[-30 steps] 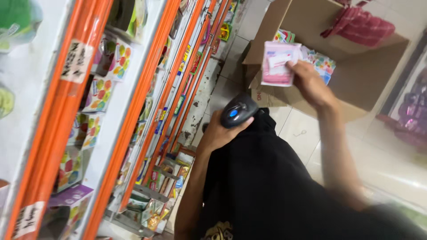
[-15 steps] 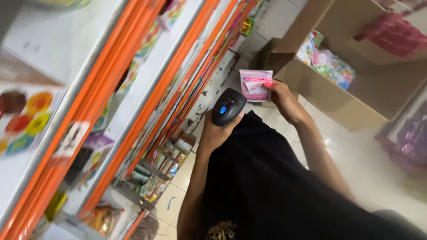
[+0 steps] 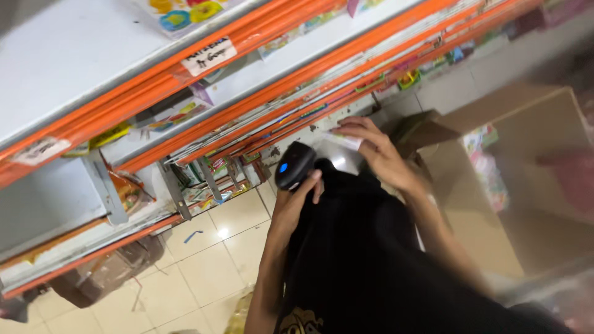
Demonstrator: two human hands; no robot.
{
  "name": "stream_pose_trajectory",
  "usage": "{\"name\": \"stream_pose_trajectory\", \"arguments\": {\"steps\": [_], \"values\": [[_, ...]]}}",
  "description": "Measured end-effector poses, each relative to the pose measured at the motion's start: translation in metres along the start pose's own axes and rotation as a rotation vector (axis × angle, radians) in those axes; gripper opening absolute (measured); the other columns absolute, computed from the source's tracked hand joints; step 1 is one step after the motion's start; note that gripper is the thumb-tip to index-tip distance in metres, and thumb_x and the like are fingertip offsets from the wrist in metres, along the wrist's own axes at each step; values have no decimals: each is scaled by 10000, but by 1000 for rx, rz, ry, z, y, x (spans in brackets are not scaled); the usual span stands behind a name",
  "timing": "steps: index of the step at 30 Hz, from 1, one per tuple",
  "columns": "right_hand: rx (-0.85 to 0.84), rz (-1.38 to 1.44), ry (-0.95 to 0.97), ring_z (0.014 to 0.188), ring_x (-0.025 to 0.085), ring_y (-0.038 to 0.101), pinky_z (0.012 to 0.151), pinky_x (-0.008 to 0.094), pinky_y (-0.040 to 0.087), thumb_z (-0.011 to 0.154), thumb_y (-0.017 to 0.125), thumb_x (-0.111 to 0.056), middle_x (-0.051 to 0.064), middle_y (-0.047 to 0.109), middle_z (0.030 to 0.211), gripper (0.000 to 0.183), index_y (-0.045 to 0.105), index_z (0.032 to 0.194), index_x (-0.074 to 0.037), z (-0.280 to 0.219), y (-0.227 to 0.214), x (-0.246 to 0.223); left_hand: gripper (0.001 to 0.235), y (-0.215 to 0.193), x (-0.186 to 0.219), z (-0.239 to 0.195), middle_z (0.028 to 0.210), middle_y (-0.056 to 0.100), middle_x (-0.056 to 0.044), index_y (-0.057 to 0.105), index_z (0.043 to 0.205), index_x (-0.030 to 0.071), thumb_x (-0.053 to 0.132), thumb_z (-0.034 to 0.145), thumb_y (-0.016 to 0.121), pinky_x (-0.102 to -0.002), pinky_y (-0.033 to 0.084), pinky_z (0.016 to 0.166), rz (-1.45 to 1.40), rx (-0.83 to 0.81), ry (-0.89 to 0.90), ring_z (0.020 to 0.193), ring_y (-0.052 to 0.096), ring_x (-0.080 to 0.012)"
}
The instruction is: The person scans the barcodes on small food packets with a handheld scanner and places them onto grocery shelves or into a cardboard box.
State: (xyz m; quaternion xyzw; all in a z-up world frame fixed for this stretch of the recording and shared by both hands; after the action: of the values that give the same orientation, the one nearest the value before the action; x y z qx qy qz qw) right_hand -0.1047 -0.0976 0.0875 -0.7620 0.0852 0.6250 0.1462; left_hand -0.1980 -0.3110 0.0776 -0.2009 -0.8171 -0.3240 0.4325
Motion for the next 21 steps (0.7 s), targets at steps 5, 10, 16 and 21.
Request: {"name": "stream_pose_trajectory", "arguments": {"steps": [5,10,16,21], "values": [[212,-660,-582,1440,430,389,1231,476,292,751,625,132,235,419,1546,556,777,1189,-175,-9,13,-61,204,20,7,-6,924,733,-59,664,972,40,210,871,711,-312,569,728,-333,70,100,853,728,-152],[168,-363,-501,1367,339,560,1163,407,461,832,731,128,135,547,1466,437,743,1212,-88,-20,9,-47,341,30,-7,1,817,561,0,540,924,90,0,826,854,-282,468,661,-180,360,215,738,573,-118],[136,-94,-293,1218,204,616,995,358,532,791,794,36,103,552,1418,620,579,1364,-67,-17,-19,-22,305,29,-10,1,810,565,20,582,935,95,45,821,860,-262,501,661,130,504,288,733,577,-105],[-79,-249,-135,1130,154,651,997,338,535,801,820,-15,53,640,1374,688,549,1429,-88,-22,-44,-8,259,20,3,-7,812,604,37,617,928,84,43,826,852,-278,536,695,399,449,310,741,628,-105]]}}
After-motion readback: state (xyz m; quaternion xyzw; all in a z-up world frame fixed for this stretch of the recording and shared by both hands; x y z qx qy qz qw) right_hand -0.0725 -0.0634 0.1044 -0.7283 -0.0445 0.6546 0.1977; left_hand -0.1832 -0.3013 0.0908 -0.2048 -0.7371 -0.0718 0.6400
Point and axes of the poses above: each hand's wrist, its own z-axis towards the middle knuckle, its own y-axis out of the palm, x = y × z, the point moved 1 cm from there along z, towards the middle knuckle
